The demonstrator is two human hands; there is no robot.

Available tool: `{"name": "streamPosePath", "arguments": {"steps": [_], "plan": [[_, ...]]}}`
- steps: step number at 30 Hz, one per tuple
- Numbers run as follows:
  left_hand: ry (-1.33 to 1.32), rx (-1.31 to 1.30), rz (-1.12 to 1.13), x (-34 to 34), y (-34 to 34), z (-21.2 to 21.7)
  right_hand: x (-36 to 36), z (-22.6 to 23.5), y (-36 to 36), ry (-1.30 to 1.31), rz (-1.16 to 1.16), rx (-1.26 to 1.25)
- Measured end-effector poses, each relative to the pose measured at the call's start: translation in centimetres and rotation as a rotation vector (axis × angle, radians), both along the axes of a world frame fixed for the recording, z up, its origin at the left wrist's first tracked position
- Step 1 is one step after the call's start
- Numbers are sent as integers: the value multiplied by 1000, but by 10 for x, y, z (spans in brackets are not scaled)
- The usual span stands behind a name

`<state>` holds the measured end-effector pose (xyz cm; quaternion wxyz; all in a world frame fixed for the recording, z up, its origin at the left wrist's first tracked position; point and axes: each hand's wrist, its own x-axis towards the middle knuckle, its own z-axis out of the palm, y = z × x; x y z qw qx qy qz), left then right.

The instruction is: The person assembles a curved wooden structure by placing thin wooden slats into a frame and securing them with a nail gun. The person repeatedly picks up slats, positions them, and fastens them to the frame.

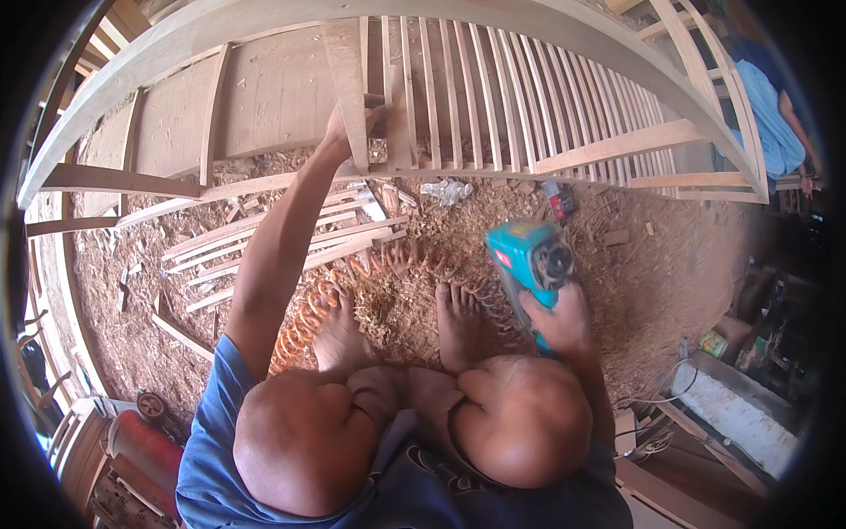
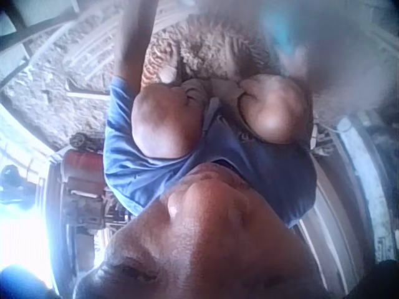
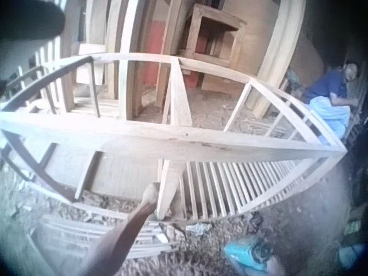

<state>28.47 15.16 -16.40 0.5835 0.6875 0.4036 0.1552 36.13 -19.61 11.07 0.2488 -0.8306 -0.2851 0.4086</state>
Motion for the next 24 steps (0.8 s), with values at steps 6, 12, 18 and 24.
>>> {"name": "streamPosePath", "arguments": {"steps": [6,12,18,24], "plan": [[100,-52,57,0,-5,21,32,-29,39,-12,193,-8],[234,58,40,-3,-10,48,24,-33,92,6,289,27],[247,38,27,-3,-11,54,19,-31,119,-2,344,-30],[219,74,51,-3,-14,50,16,-38,134,49,314,-40]]}}
